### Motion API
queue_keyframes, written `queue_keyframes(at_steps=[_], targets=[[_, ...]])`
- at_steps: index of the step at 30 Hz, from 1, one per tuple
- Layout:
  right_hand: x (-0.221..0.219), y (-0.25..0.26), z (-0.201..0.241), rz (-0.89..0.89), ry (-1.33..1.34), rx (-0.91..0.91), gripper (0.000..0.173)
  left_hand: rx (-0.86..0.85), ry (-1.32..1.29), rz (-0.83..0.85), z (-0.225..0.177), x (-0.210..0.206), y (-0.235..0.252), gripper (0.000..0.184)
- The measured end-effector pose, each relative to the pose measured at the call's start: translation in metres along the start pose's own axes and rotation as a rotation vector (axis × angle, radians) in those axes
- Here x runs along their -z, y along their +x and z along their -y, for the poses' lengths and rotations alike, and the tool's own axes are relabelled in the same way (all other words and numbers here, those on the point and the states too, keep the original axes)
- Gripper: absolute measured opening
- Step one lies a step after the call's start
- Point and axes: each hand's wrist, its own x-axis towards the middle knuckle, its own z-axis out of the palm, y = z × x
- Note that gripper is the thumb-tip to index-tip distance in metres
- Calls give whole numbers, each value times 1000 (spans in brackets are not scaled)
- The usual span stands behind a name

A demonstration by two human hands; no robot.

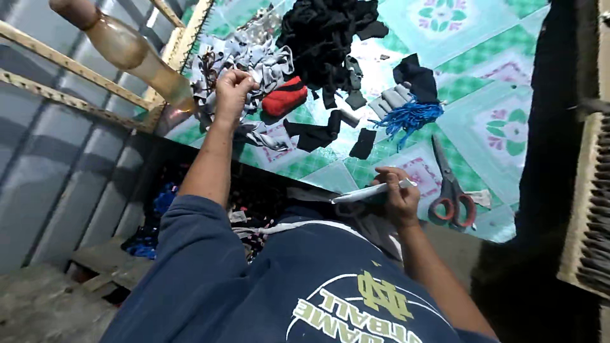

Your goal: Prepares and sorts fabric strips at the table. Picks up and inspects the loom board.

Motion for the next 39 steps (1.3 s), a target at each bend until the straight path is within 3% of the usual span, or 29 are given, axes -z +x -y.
queue_keyframes(at_steps=[7, 22, 26, 30, 33, 39], targets=[[1, 1, -1, 0, -25, 21, 39, -116, 360, 114, 5, -14, 22, 28], [0, 1, 0, -9, -52, 41, 35, -206, 848, 274, -6, -62, 44, 25], [0, 1, 2, -9, -53, 36, 36, -175, 850, 301, 1, -63, 44, 27], [0, 1, 1, -13, -59, 40, 36, -165, 672, 142, -5, -48, 36, 38], [1, 1, 1, -9, -62, 39, 36, -287, 607, 44, 4, -32, 22, 35], [2, 1, -1, 0, -75, 45, 36, -515, 699, 85, 29, -31, 0, 25]])
